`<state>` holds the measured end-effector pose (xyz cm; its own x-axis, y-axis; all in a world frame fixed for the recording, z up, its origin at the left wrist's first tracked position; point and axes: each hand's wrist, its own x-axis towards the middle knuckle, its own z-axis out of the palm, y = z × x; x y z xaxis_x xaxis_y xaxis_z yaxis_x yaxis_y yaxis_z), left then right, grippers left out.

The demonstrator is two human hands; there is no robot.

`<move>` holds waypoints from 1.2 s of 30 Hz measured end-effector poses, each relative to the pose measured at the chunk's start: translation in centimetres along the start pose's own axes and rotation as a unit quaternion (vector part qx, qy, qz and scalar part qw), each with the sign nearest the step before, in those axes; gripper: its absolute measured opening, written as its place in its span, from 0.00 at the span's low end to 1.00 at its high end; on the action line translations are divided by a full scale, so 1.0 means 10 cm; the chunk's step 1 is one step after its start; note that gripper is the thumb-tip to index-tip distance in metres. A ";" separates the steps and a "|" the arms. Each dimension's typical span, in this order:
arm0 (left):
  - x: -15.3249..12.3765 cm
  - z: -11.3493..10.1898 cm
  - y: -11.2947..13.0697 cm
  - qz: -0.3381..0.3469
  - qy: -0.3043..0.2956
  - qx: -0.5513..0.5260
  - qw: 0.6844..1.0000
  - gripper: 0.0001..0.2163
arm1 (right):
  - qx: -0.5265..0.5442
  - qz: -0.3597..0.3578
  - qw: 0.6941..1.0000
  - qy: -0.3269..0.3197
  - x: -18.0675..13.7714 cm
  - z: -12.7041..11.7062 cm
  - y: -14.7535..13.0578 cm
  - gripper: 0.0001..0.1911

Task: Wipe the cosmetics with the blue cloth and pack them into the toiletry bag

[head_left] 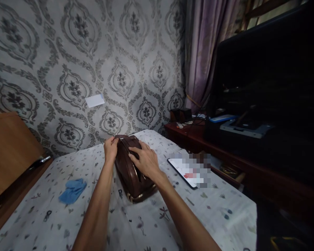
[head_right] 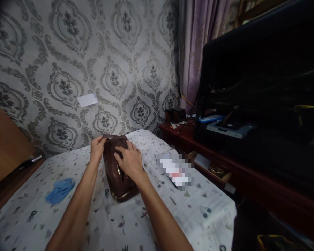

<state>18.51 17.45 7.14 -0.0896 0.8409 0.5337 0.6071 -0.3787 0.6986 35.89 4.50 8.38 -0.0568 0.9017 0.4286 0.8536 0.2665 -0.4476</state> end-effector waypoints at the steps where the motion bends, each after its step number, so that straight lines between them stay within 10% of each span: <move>1: -0.03 0.01 0.00 0.003 0.016 -0.005 1.000 0.12 | -0.002 0.000 1.000 0.000 0.00 0.00 0.00 0.19; 36: -0.35 0.08 0.62 0.110 -0.037 -0.066 0.991 0.13 | 0.251 -0.034 0.956 0.151 -0.03 0.12 0.36 0.14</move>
<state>23.29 12.44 9.22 0.0950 0.7571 0.6464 0.4972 -0.5986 0.6280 38.39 5.60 5.71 0.1127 0.7574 0.6431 0.4927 0.5195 -0.6981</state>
